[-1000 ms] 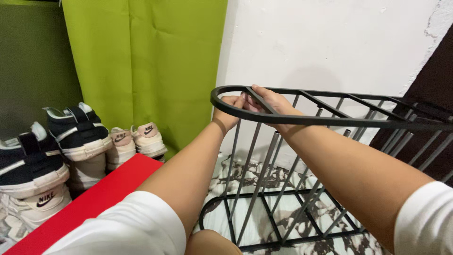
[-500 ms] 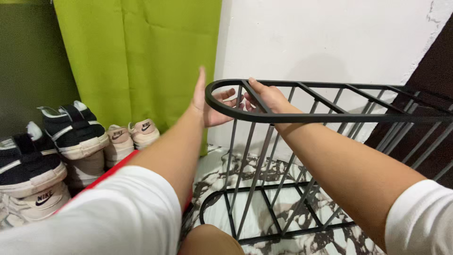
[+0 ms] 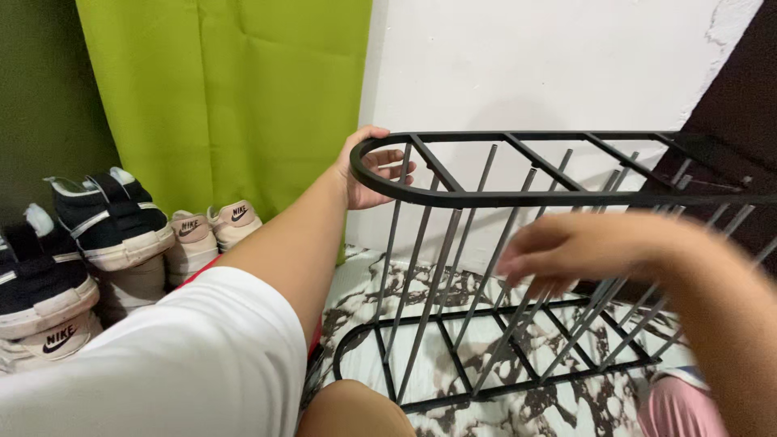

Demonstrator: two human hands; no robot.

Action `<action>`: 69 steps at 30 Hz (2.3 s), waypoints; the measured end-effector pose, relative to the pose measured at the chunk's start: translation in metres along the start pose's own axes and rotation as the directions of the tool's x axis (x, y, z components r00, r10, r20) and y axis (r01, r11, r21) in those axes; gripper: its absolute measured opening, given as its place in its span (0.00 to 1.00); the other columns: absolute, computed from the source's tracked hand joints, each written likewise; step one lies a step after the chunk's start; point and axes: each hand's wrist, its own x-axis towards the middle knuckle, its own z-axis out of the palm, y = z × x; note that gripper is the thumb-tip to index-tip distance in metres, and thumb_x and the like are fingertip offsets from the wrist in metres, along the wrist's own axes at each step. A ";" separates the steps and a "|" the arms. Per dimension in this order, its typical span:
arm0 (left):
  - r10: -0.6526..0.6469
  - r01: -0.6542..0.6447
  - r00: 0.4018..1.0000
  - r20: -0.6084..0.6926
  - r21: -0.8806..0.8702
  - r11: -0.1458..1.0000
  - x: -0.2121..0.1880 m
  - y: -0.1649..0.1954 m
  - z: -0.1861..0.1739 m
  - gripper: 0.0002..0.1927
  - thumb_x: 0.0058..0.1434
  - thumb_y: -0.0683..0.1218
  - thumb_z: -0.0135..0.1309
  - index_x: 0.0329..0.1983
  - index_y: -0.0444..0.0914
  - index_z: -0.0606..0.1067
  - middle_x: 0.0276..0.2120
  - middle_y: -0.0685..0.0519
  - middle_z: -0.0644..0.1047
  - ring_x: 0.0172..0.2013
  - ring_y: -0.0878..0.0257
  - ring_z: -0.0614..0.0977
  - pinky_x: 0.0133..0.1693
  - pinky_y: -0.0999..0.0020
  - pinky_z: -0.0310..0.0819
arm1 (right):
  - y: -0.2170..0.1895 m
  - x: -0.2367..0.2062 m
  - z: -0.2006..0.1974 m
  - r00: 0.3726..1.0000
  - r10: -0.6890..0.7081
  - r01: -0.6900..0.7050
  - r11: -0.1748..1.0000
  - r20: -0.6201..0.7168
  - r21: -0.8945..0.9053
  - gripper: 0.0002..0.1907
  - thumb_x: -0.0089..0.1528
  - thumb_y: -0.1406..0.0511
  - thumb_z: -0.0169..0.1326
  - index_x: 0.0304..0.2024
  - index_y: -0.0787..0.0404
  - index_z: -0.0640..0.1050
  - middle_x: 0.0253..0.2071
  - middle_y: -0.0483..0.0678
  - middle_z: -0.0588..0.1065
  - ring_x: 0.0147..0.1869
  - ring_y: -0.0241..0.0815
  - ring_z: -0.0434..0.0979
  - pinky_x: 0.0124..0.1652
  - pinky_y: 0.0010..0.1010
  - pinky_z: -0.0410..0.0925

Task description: The person assembles a metal shoe rack by inserting vertical metal rods into a base frame and then attaching a top frame. The person sits on the floor during the assembly.

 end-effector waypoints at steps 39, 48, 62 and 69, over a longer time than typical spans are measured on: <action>0.479 -0.471 0.877 -0.038 0.125 0.873 0.099 -0.059 -0.042 0.12 0.72 0.46 0.48 0.51 0.35 0.76 0.42 0.55 0.78 0.42 0.68 0.78 0.43 0.72 0.74 | -0.072 0.199 -0.123 0.864 -0.461 0.496 0.849 -0.202 0.184 0.16 0.70 0.62 0.47 0.49 0.66 0.82 0.42 0.49 0.78 0.48 0.37 0.75 0.53 0.29 0.68; 0.467 -0.441 0.880 -0.083 0.220 0.870 0.091 -0.064 -0.034 0.15 0.71 0.50 0.48 0.51 0.36 0.77 0.42 0.56 0.78 0.44 0.68 0.77 0.47 0.69 0.72 | -0.066 0.204 -0.125 0.852 -0.487 0.520 0.829 -0.193 0.205 0.14 0.68 0.66 0.48 0.50 0.67 0.81 0.46 0.51 0.79 0.51 0.38 0.77 0.56 0.30 0.69; 0.464 -0.443 0.882 -0.082 0.196 0.875 0.103 -0.066 -0.040 0.14 0.71 0.50 0.48 0.49 0.36 0.78 0.38 0.58 0.78 0.40 0.69 0.77 0.44 0.71 0.71 | -0.058 0.215 -0.126 0.836 -0.521 0.549 0.797 -0.175 0.252 0.13 0.67 0.67 0.50 0.49 0.68 0.81 0.47 0.50 0.81 0.52 0.37 0.78 0.56 0.29 0.69; 0.434 -0.409 0.899 -0.068 0.229 0.883 0.105 -0.063 -0.039 0.14 0.73 0.50 0.47 0.47 0.37 0.78 0.33 0.58 0.77 0.36 0.70 0.76 0.38 0.74 0.69 | -0.062 0.210 -0.125 0.877 -0.452 0.480 0.846 -0.166 0.234 0.13 0.67 0.67 0.50 0.47 0.68 0.83 0.44 0.51 0.81 0.48 0.38 0.77 0.53 0.29 0.68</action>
